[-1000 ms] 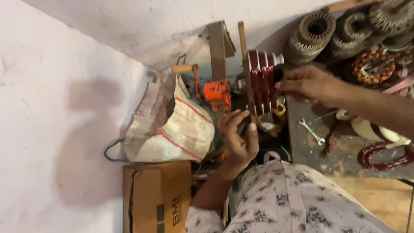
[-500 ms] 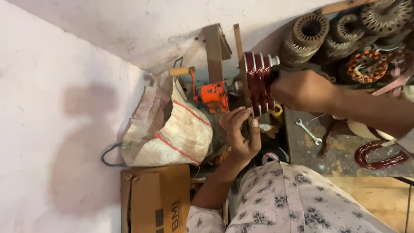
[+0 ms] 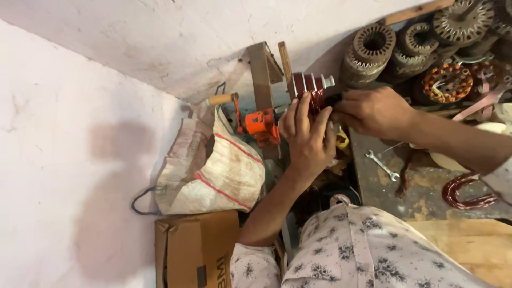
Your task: The person operates a manual wire-winding machine to wrap copper wire onto a cylindrical bobbin. They measure the wire with a ruler, adjust the bobbin, and guide the wire by hand while turning the crank.
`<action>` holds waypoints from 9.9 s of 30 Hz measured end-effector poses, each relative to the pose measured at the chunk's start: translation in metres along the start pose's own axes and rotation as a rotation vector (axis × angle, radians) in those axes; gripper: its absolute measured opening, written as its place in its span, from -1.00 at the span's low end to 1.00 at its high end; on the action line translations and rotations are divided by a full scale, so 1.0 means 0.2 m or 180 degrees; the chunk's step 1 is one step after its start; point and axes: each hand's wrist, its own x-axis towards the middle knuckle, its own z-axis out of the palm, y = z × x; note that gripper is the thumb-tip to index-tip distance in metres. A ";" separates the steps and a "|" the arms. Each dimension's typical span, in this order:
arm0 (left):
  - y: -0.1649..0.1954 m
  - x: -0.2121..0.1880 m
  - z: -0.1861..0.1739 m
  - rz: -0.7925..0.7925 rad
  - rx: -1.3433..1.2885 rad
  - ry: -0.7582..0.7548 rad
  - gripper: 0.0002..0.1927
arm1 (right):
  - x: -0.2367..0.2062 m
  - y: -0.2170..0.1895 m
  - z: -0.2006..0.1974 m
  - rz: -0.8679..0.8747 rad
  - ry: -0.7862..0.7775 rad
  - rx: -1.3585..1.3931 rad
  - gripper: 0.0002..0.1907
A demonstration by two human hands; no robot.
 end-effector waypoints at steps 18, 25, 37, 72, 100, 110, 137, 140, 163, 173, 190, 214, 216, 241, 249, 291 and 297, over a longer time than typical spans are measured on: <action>0.11 0.07 0.14 -0.0283 0.0075 0.0186 -0.86 | -0.15 -0.22 0.01 0.0833 0.1570 0.1532 -0.83; 0.24 -0.03 0.11 0.0630 0.0096 0.0264 -0.41 | -0.60 -0.38 0.02 0.1536 0.1119 0.2648 -0.81; -0.16 -0.71 0.36 -0.0916 -0.1924 -0.2823 -0.66 | -0.86 -0.69 -0.04 0.1620 0.0802 0.2821 -0.69; -0.17 -0.08 0.01 -0.0639 -0.0577 0.0371 -0.52 | 0.11 -0.37 -0.17 -0.0039 0.0664 -0.1795 -0.64; -0.45 0.04 0.02 0.0073 -0.0449 0.0122 -0.84 | 0.35 -0.33 -0.09 0.1838 0.0388 0.0160 -0.80; -0.40 0.10 -0.01 0.0658 -0.1328 -0.0131 -0.63 | 0.32 -0.36 -0.02 0.1301 0.0667 0.2914 -0.70; -0.50 -0.14 0.23 -0.1075 -0.2829 0.0519 -0.81 | 0.36 -0.47 0.03 0.2795 0.0955 0.1141 -0.78; -0.44 -0.19 0.25 -0.0817 -0.3022 0.0208 -0.82 | 0.43 -0.50 0.02 0.3473 0.0695 0.1549 -0.75; -0.74 0.11 0.00 -0.0330 -0.2178 0.1339 -0.63 | 0.63 -0.40 0.02 0.4665 -0.0676 0.2145 -0.61; -0.73 0.14 -0.06 -0.0301 -0.2012 0.1364 -0.58 | 0.62 -0.46 0.02 0.1609 -0.2214 -0.1447 -0.73; -0.74 0.12 0.00 -0.0002 -0.1862 0.1412 -0.69 | 0.59 -0.42 0.07 0.3051 -0.1268 -0.0075 -0.78; 0.23 0.22 0.14 0.1228 -0.3050 -0.2853 -0.66 | 0.27 -0.48 0.16 0.0398 0.1144 0.0120 -0.70; 0.59 0.08 0.27 0.2417 -0.3625 -0.4033 -0.66 | 0.21 -0.50 0.15 0.0518 0.1128 -0.0138 -0.68; 0.35 -0.14 0.16 -0.1220 0.0276 0.0563 -0.79 | -0.38 -0.50 0.10 0.0340 0.0858 0.1030 -0.66; -0.32 -0.34 -0.08 -0.1699 -0.2245 0.0252 -0.71 | -0.09 -0.40 -0.09 0.0111 0.1391 -0.0915 -0.90; -0.17 0.18 -0.15 -0.2772 -0.3870 -0.1430 -0.24 | 0.08 -0.18 -0.28 -0.0056 0.0833 -0.1635 -0.77; -0.18 0.17 -0.14 -0.2767 -0.3819 -0.1391 -0.21 | 0.10 -0.19 -0.29 -0.0178 0.0728 -0.1933 -0.76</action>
